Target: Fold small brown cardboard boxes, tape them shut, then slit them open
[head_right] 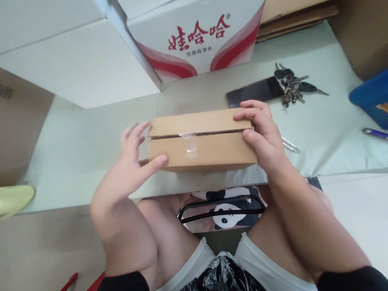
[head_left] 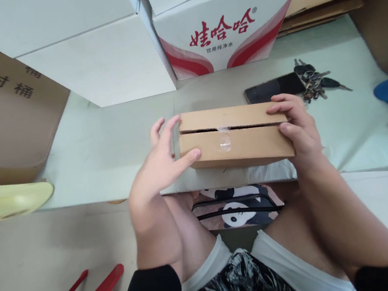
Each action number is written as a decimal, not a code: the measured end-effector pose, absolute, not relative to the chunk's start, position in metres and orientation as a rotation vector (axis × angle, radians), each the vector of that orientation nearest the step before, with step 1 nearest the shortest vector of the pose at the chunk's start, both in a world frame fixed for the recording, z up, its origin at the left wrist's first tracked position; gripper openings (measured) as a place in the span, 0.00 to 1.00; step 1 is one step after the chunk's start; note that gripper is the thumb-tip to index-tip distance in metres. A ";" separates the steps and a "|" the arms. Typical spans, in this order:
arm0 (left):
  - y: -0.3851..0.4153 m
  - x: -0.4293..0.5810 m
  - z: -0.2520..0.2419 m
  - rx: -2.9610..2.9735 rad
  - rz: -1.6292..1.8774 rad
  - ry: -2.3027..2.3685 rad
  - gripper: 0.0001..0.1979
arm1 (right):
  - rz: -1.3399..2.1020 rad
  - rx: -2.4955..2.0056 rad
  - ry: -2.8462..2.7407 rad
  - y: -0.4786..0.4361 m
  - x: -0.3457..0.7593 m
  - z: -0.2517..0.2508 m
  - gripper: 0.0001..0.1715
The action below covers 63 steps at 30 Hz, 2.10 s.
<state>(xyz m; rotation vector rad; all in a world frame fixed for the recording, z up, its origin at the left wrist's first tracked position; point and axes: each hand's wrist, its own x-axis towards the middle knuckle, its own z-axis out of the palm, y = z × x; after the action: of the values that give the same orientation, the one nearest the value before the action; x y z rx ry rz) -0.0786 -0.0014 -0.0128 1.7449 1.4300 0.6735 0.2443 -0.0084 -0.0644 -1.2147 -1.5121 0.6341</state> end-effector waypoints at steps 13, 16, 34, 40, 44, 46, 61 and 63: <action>0.040 -0.056 -0.064 1.395 1.288 1.514 0.40 | 0.475 -0.985 -1.605 -0.020 0.209 -0.082 0.26; 0.044 -0.054 -0.071 1.325 1.385 1.638 0.38 | 0.531 -0.775 -1.716 -0.024 0.201 -0.083 0.25; -0.007 -0.029 -0.014 1.780 0.675 1.336 0.48 | 0.310 -0.839 -2.016 -0.022 0.195 -0.082 0.26; -0.009 -0.023 -0.012 1.710 0.661 1.378 0.49 | 0.373 -0.851 -1.958 -0.022 0.191 -0.077 0.21; -0.008 -0.022 -0.007 1.708 0.603 1.267 0.55 | 0.326 -0.939 -1.803 -0.017 0.201 -0.060 0.21; -0.007 -0.022 -0.004 1.729 0.537 1.176 0.57 | 0.264 -0.978 -1.773 -0.014 0.206 -0.052 0.25; -0.015 -0.020 0.006 1.885 0.521 1.433 0.44 | 0.206 -1.075 -1.883 -0.012 0.207 -0.066 0.17; -0.030 -0.013 0.013 2.024 0.431 1.463 0.46 | 0.225 -1.141 -1.892 -0.013 0.205 -0.066 0.18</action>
<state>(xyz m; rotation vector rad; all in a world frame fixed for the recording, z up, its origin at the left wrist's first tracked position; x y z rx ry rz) -0.0125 -0.0297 0.0130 2.0235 1.4629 0.4312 0.2048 -0.0135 -0.0658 -1.1408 -1.8923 0.2251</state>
